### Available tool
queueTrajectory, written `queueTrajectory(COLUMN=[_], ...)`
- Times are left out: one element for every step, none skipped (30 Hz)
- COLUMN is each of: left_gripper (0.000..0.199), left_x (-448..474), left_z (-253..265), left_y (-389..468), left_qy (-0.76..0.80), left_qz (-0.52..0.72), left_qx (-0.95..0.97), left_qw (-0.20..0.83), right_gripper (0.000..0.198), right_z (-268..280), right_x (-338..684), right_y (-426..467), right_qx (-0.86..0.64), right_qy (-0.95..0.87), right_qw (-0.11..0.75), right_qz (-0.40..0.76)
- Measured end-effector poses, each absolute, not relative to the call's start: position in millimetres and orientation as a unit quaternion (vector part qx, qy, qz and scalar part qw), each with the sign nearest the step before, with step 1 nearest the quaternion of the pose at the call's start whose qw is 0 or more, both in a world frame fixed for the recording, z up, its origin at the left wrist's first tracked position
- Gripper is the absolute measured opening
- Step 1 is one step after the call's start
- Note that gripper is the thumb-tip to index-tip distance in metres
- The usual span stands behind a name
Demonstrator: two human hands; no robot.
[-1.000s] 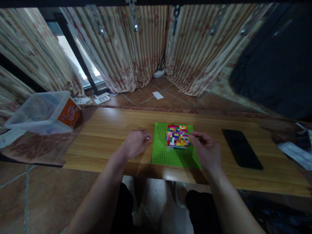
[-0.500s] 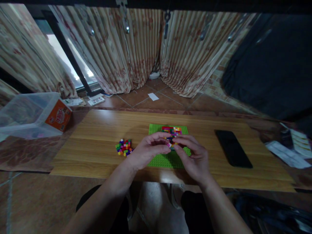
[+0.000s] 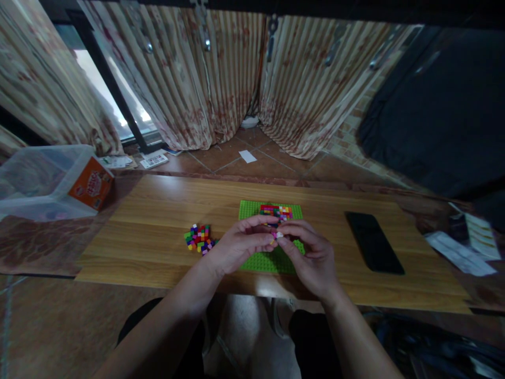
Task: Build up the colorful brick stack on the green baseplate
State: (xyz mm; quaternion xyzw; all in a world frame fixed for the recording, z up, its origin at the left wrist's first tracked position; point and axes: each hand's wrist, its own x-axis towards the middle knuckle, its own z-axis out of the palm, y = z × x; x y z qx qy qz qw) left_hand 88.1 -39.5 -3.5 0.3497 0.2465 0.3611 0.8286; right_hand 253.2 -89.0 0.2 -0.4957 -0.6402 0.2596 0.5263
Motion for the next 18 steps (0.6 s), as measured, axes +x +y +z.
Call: queueTrajectory(left_gripper=[0.037,0.036,0.035,0.034,0.033,0.032,0.031,0.03,0.029,0.028,0.028,0.028,0.028,0.027,0.027,0.027,0.027,0.027], left_x=[88.3,88.5,88.6,88.6,88.5,88.4,88.1,87.8,87.5,87.1,86.7,86.3,85.8,85.4,84.9,84.4,84.0,83.5], left_z=[-3.7,-4.0,-4.1,-4.3,-4.5,-4.7,-5.0,-5.3,-5.6,-5.9,-6.2,-6.5,-6.7,-6.7,-6.7,-6.5,-6.2,-5.8], left_y=[-39.5,-39.5,-39.4,-39.3,-39.2,-39.1,-39.0,-38.8,-38.7,-38.5,-38.3,-38.0,-37.7,-37.3,-36.9,-36.5,-36.1,-35.8], left_qy=[0.248,0.249,0.251,0.254,0.258,0.262,0.266,0.27,0.274,0.276,0.276,0.275,0.272,0.269,0.265,0.264,0.263,0.263], left_qz=[0.363,0.364,0.367,0.371,0.374,0.375,0.376,0.376,0.374,0.372,0.37,0.368,0.369,0.371,0.373,0.376,0.377,0.377], left_qx=[0.35,0.351,0.352,0.354,0.36,0.367,0.376,0.385,0.394,0.401,0.406,0.41,0.413,0.415,0.416,0.418,0.419,0.419], left_qw=[0.827,0.826,0.823,0.82,0.815,0.81,0.804,0.798,0.793,0.79,0.789,0.788,0.787,0.786,0.785,0.784,0.783,0.783], right_gripper=[0.01,0.009,0.008,0.007,0.006,0.006,0.005,0.005,0.005,0.005,0.005,0.004,0.005,0.005,0.005,0.006,0.005,0.005], right_z=[0.3,0.3,0.2,-0.1,-0.6,-1.3,-2.5,-3.9,-5.6,-7.5,-9.2,-10.8,-11.8,-12.3,-12.1,-11.3,-9.9,-8.2], right_x=[252.9,252.8,252.8,252.9,253.2,253.5,253.8,254.1,254.4,254.5,254.4,254.3,254.1,253.8,253.6,253.5,253.6,253.8], right_y=[-89.0,-89.0,-89.1,-89.0,-89.0,-88.9,-88.7,-88.6,-88.5,-88.4,-88.3,-88.2,-88.1,-87.8,-87.5,-87.0,-86.5,-85.8], right_qx=[-0.495,-0.494,-0.493,-0.494,-0.497,-0.503,-0.51,-0.517,-0.524,-0.531,-0.535,-0.538,-0.539,-0.538,-0.536,-0.533,-0.529,-0.526], right_qy=[-0.64,-0.64,-0.64,-0.639,-0.637,-0.634,-0.633,-0.631,-0.629,-0.625,-0.618,-0.607,-0.593,-0.576,-0.557,-0.538,-0.521,-0.505], right_qw=[0.527,0.528,0.529,0.53,0.532,0.532,0.531,0.529,0.527,0.526,0.528,0.534,0.544,0.558,0.573,0.588,0.601,0.614], right_qz=[0.26,0.26,0.26,0.259,0.255,0.25,0.242,0.234,0.228,0.227,0.229,0.237,0.248,0.261,0.273,0.285,0.295,0.303])
